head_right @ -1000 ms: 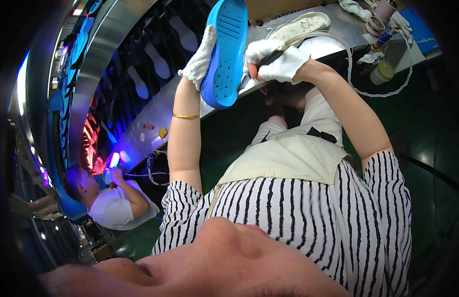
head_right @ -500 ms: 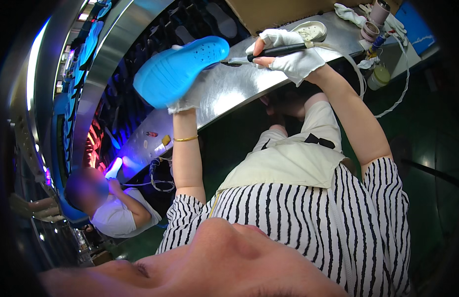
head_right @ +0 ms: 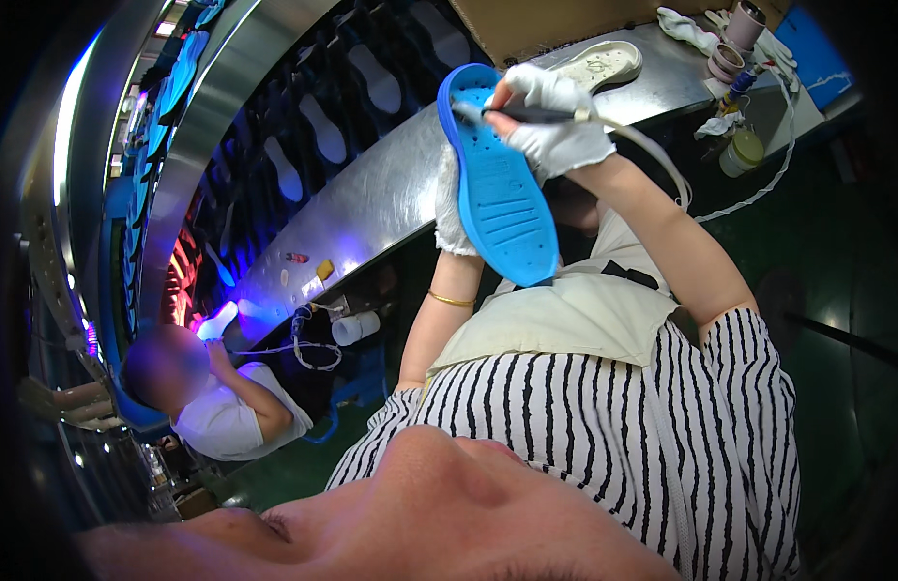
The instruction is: The person applies a liquid substance to blue shoe soles using a handheld brush, reaching for new soles from a conveyor belt and placing them back after treatment.
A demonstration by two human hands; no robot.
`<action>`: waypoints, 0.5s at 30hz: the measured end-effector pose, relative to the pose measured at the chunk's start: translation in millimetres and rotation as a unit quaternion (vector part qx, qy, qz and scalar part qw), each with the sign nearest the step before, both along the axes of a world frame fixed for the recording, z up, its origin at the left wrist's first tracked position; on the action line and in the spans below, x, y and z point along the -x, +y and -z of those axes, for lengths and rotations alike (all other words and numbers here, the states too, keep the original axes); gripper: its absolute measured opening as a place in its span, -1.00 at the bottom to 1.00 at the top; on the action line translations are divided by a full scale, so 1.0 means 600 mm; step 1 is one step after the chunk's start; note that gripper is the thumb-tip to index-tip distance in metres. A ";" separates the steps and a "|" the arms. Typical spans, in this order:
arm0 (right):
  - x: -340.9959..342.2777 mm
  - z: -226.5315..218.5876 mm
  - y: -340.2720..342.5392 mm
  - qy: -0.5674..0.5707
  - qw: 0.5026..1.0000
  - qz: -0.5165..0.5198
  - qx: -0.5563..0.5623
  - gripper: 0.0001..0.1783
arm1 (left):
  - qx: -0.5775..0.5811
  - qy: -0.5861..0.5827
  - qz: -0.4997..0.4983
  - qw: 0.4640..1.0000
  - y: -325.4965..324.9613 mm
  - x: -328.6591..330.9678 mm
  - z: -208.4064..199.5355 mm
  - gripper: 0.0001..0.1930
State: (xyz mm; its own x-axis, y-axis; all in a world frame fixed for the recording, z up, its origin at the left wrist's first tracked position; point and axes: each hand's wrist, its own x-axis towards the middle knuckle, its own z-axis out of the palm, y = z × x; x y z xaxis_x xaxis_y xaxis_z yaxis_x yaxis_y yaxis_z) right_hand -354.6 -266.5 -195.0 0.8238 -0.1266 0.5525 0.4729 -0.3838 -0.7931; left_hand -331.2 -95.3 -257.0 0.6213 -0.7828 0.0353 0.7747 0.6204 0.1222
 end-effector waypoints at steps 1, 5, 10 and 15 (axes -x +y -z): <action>0.008 -0.003 0.004 0.002 0.993 -0.108 -0.048 -0.81 | 0.025 0.001 -0.006 1.000 -0.004 -0.005 -0.002 -0.28; 0.030 -0.017 0.012 0.109 0.978 -0.113 -0.135 -0.83 | -0.173 -0.063 -0.106 0.977 0.000 -0.010 0.001 -0.23; 0.027 -0.018 0.028 0.013 0.997 -0.076 -0.021 -0.80 | -0.236 -0.140 -0.206 0.939 -0.009 -0.023 0.000 -0.27; 0.049 -0.011 0.032 0.059 0.989 -0.134 -0.025 -0.82 | -0.199 -0.086 -0.195 0.957 -0.006 -0.028 -0.016 -0.27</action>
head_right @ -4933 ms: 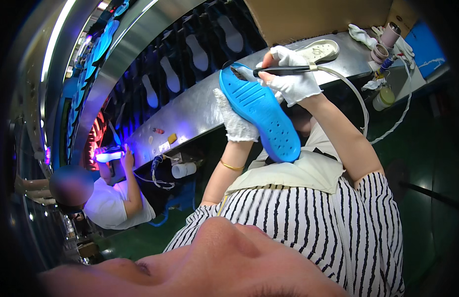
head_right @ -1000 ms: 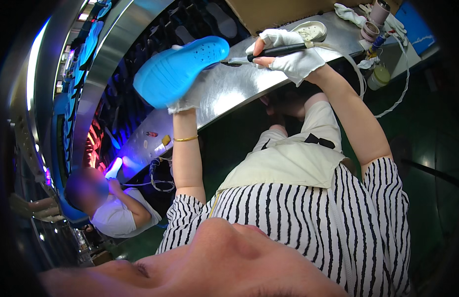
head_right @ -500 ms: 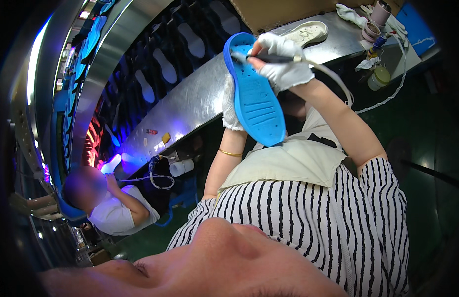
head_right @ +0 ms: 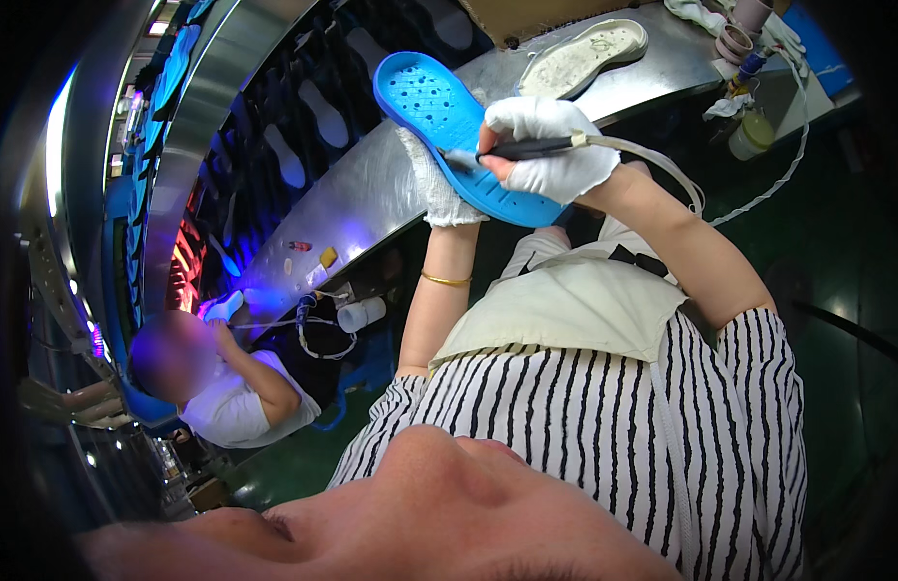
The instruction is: The person applies a liquid substance to blue shoe soles using a handheld brush, reaching for new soles from a conveyor belt and placing them back after treatment.
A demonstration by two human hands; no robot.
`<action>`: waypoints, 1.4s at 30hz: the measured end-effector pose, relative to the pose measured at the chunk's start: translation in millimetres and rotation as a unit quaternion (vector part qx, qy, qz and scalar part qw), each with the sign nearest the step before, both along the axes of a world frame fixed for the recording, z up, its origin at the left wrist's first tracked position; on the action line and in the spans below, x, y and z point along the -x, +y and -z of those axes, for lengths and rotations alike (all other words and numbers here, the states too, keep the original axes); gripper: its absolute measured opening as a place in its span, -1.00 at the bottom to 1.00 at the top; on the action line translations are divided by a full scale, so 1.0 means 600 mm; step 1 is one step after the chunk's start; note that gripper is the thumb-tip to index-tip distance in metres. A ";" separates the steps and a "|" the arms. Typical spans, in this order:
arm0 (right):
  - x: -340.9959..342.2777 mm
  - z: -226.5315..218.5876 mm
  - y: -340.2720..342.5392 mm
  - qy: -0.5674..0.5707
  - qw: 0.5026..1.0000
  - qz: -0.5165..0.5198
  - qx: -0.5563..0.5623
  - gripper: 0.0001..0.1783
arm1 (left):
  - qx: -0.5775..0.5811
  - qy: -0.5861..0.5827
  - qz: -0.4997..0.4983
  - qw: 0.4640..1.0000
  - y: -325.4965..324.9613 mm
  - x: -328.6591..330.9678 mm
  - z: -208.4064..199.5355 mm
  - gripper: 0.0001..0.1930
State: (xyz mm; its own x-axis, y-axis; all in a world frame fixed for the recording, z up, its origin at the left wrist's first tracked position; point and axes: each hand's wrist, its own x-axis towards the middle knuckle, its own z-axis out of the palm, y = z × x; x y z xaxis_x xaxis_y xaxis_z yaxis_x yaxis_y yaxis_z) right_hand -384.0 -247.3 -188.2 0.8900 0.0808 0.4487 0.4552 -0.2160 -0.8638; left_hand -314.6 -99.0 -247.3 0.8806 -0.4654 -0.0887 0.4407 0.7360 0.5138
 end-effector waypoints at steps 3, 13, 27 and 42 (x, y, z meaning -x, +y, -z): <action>0.004 -0.005 0.002 -0.064 0.995 0.041 0.063 -0.80 | 0.034 -0.010 -0.012 0.999 0.003 -0.008 -0.006 -0.28; -0.011 0.001 -0.026 0.024 0.998 0.039 0.031 -0.87 | 0.057 -0.029 -0.050 0.997 0.022 -0.017 -0.026 -0.22; 0.009 -0.008 0.003 0.070 0.994 -0.018 -0.079 -0.89 | 0.047 -0.140 -0.043 0.988 -0.004 -0.013 -0.045 -0.10; 0.009 -0.007 -0.015 -0.055 0.996 -0.067 0.032 -0.84 | 0.088 -0.180 0.007 0.980 0.008 -0.039 -0.065 -0.14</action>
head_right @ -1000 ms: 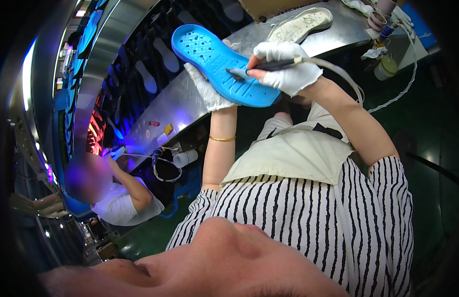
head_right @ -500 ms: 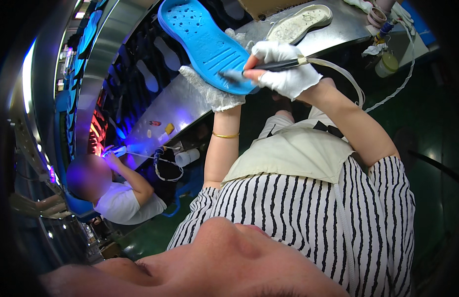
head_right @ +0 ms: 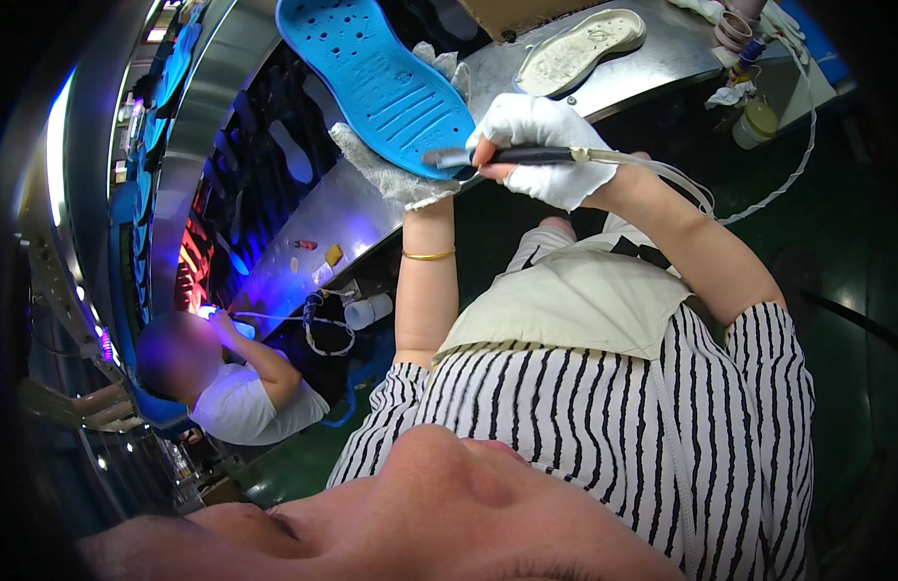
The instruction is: The person applies a liquid substance to blue shoe soles using a handheld brush, reaching for new soles from a conveyor belt and placing them back after treatment.
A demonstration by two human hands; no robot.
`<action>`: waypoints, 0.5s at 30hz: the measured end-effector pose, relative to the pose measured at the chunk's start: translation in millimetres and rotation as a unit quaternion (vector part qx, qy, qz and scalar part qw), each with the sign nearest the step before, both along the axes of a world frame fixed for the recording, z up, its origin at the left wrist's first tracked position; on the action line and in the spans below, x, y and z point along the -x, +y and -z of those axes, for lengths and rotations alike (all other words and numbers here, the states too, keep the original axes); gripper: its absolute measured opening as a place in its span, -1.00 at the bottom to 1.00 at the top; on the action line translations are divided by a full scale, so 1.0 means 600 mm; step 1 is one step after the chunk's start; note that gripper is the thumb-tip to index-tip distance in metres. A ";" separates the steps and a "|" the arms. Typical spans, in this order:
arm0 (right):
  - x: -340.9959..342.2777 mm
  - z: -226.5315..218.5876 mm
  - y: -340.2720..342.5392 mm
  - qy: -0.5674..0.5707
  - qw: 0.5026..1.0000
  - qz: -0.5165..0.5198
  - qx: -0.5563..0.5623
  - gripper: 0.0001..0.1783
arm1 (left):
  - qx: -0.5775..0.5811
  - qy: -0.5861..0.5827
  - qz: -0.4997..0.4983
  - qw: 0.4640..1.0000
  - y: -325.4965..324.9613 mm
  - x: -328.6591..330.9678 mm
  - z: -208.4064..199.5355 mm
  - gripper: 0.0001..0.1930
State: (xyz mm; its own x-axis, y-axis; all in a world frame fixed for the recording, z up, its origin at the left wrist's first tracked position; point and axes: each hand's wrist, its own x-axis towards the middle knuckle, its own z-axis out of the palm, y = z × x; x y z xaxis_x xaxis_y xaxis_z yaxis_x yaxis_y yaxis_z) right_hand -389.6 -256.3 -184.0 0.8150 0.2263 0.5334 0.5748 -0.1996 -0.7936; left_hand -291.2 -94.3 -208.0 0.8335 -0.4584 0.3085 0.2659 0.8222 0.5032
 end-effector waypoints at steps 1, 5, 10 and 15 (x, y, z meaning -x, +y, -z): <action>0.000 0.000 -0.001 0.075 0.995 -0.049 -0.046 -0.85 | -0.002 0.002 0.000 1.000 0.000 -0.002 -0.004 -0.14; -0.002 -0.002 -0.003 0.167 0.976 0.001 -0.140 -0.87 | 0.011 0.004 0.020 1.000 -0.003 -0.009 -0.017 -0.14; 0.008 -0.004 -0.004 0.215 0.963 -0.073 -0.145 -0.88 | -0.020 -0.002 0.063 0.998 0.002 -0.022 -0.024 -0.15; 0.008 -0.013 -0.013 0.294 0.937 -0.048 -0.182 -0.84 | -0.027 0.025 0.062 0.997 0.011 -0.032 -0.021 -0.18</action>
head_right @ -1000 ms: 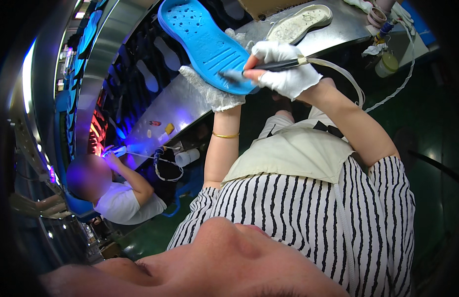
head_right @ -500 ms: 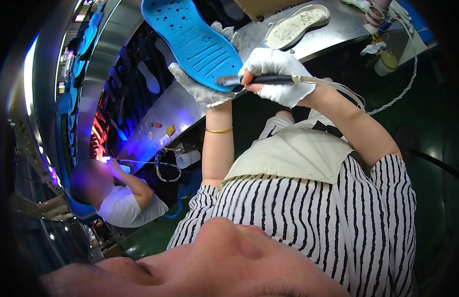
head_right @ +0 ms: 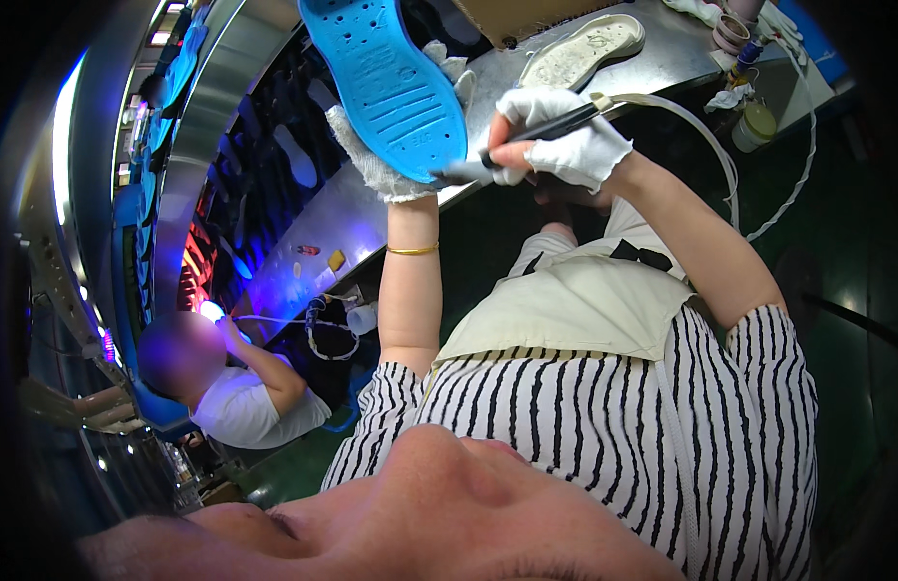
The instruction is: The person applies a liquid substance to blue shoe soles using a handheld brush, reaching for new soles from a conveyor belt and placing them back after treatment.
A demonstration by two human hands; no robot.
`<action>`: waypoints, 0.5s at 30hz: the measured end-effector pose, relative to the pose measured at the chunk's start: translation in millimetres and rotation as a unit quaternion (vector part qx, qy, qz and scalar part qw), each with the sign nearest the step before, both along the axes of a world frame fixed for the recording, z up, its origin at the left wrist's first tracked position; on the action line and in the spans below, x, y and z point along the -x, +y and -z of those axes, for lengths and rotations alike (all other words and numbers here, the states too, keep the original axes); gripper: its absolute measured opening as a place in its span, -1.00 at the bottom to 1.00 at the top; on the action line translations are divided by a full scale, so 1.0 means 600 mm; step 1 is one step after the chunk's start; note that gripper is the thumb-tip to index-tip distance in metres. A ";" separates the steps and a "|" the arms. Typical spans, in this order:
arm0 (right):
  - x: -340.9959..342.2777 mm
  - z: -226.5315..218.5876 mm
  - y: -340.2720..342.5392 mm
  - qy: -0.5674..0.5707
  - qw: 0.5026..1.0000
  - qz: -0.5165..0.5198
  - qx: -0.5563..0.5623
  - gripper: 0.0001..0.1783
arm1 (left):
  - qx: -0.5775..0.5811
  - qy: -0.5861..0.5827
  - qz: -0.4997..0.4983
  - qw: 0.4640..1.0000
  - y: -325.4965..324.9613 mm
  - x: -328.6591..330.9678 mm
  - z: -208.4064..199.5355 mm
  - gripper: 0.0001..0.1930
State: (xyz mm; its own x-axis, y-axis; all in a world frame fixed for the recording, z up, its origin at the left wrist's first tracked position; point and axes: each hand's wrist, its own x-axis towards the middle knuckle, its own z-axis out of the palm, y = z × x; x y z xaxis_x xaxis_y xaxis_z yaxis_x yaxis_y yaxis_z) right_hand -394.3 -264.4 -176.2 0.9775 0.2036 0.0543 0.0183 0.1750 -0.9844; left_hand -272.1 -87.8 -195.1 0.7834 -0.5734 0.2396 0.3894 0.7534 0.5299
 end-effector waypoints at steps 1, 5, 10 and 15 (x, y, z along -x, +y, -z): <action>-0.001 -0.001 -0.002 -0.038 0.999 0.012 -0.022 -0.85 | 0.023 0.026 0.025 0.999 0.002 0.000 0.000 -0.20; -0.028 0.005 0.002 -0.297 0.943 0.033 0.144 -0.87 | 0.014 0.072 0.040 0.997 0.007 -0.005 -0.002 -0.24; -0.045 0.022 0.003 -0.268 0.955 -0.017 0.126 -0.81 | -0.180 0.061 -0.021 0.982 0.010 -0.015 -0.011 -0.30; -0.057 0.005 -0.010 -0.160 0.961 -0.074 0.212 -0.84 | -0.296 0.089 0.027 0.951 0.002 -0.023 -0.020 -0.37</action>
State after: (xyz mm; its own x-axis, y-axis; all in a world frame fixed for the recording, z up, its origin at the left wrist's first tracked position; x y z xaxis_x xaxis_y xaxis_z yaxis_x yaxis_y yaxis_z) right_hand -360.4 -270.6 -178.9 0.8833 0.4090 0.2289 0.3378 -0.2169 -0.9159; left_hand -258.2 -86.6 -183.1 0.7466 -0.6074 -0.2714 0.5423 0.3194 0.7771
